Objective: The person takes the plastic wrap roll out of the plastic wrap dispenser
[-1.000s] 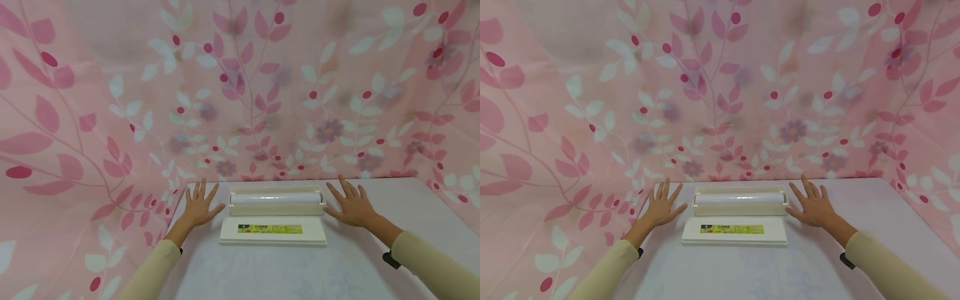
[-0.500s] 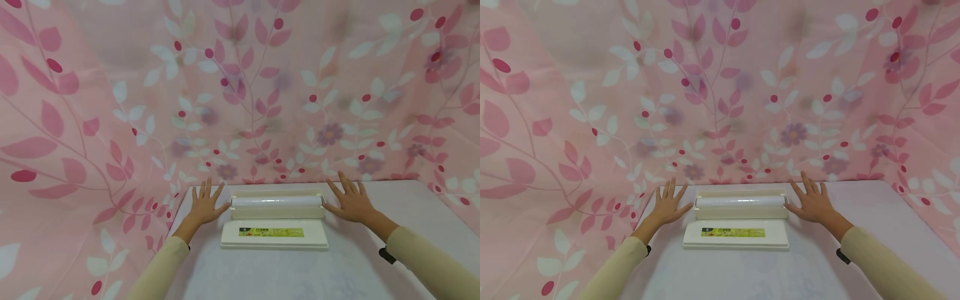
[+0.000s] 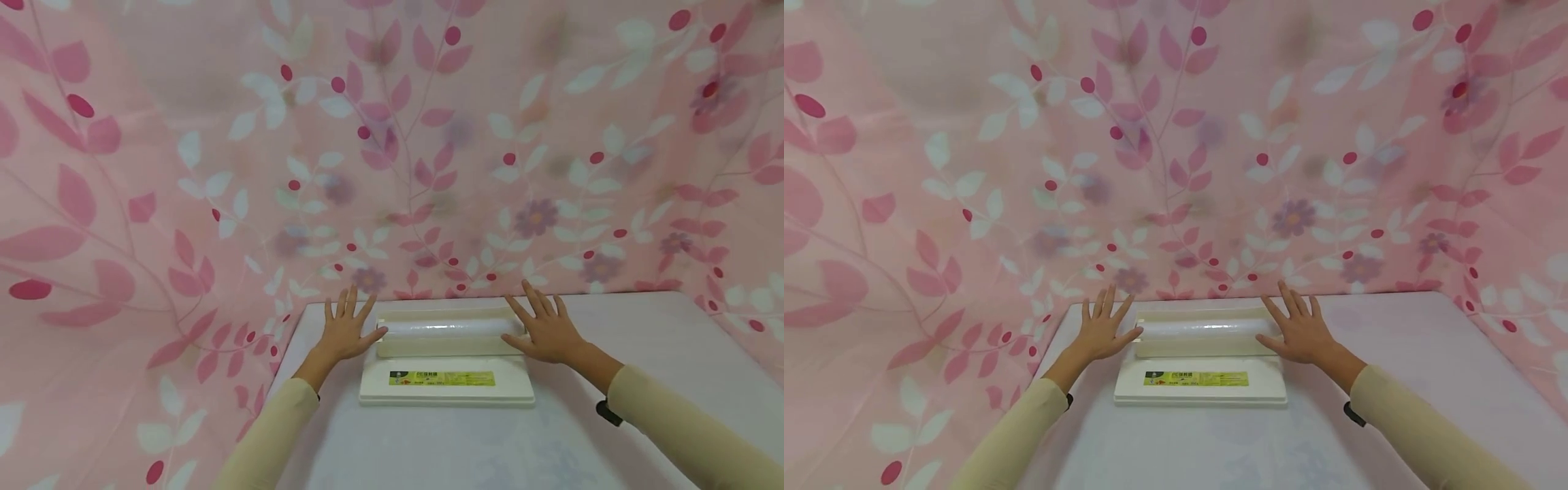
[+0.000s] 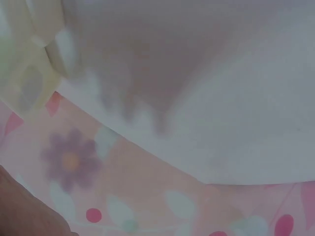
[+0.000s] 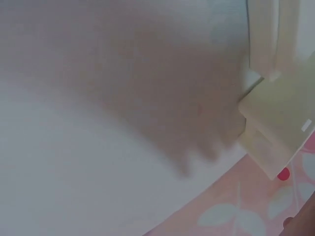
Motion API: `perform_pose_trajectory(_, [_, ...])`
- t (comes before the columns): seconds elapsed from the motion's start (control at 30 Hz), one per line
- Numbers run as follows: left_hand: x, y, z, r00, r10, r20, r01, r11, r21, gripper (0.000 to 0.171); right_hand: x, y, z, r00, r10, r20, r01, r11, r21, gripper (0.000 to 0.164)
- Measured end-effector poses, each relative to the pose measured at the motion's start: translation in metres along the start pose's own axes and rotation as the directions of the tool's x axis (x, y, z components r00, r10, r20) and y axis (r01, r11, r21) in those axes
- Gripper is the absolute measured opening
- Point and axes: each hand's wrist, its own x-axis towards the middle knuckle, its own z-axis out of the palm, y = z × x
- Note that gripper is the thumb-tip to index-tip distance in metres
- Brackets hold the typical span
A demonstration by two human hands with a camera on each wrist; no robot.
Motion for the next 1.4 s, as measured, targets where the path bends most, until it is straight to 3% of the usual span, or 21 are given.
perform_pose_trajectory(0.23, [0.009,0.007,0.01,0.999,0.054,-0.004,-0.054,0.998,0.024,0.087,0.007,-0.004,0.004,1.0,-0.01,0.011,0.01,1.0,0.026,0.085])
perform_pose_trajectory(0.43, [0.014,0.009,0.006,1.0,0.022,-0.002,-0.022,0.999,0.031,0.087,0.013,-0.004,0.006,1.0,-0.01,0.002,0.01,1.0,0.017,0.085])
perform_pose_trajectory(0.63, [0.019,0.015,0.001,0.999,0.044,0.01,-0.045,0.999,0.031,0.088,0.021,-0.009,0.004,0.999,0.038,0.023,-0.038,0.999,0.017,0.086])
perform_pose_trajectory(1.07, [0.023,0.034,0.021,0.994,0.011,0.105,-0.012,1.0,0.016,0.089,0.033,-0.028,0.018,0.997,0.046,0.056,-0.051,0.993,0.102,0.088])
perform_pose_trajectory(1.4, [0.029,0.035,0.027,0.995,0.034,0.091,-0.033,0.999,-0.009,0.089,0.041,-0.036,0.023,0.999,0.036,0.027,-0.038,0.994,0.099,0.087])
